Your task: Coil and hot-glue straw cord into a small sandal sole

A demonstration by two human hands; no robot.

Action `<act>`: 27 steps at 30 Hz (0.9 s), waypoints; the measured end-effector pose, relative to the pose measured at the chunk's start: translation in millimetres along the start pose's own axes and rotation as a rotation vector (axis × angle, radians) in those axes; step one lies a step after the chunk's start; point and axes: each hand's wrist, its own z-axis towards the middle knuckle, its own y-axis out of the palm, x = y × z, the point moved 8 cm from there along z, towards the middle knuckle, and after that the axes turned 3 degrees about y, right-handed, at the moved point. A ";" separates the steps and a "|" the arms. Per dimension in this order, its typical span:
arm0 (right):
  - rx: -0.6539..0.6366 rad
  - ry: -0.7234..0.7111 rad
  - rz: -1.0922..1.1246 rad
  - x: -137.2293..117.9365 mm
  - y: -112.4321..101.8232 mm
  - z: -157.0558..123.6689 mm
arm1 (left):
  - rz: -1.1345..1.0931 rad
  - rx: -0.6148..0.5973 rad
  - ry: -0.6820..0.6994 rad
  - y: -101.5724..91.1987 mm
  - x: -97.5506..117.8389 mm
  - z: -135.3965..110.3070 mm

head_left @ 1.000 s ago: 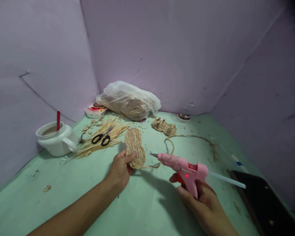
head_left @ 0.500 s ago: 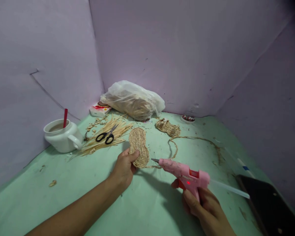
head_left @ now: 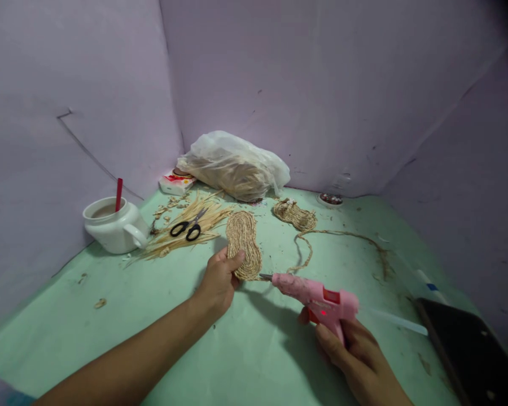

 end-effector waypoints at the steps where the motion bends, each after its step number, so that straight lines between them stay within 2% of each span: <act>1: -0.004 -0.006 -0.015 -0.3 0.4 0.0 | 0.002 -0.004 0.003 0.2 0.0 -0.1; 10: 0.011 -0.053 0.008 -5.2 1.6 -0.7 | 0.020 -0.002 0.009 -0.2 -0.9 -0.1; 22: -0.064 -0.152 -0.061 -6.8 1.8 3.9 | 0.027 -0.023 0.023 0.1 -1.3 0.4; 27: -0.057 -0.164 -0.045 -8.6 1.3 3.8 | 0.026 -0.027 0.023 0.0 -1.3 0.3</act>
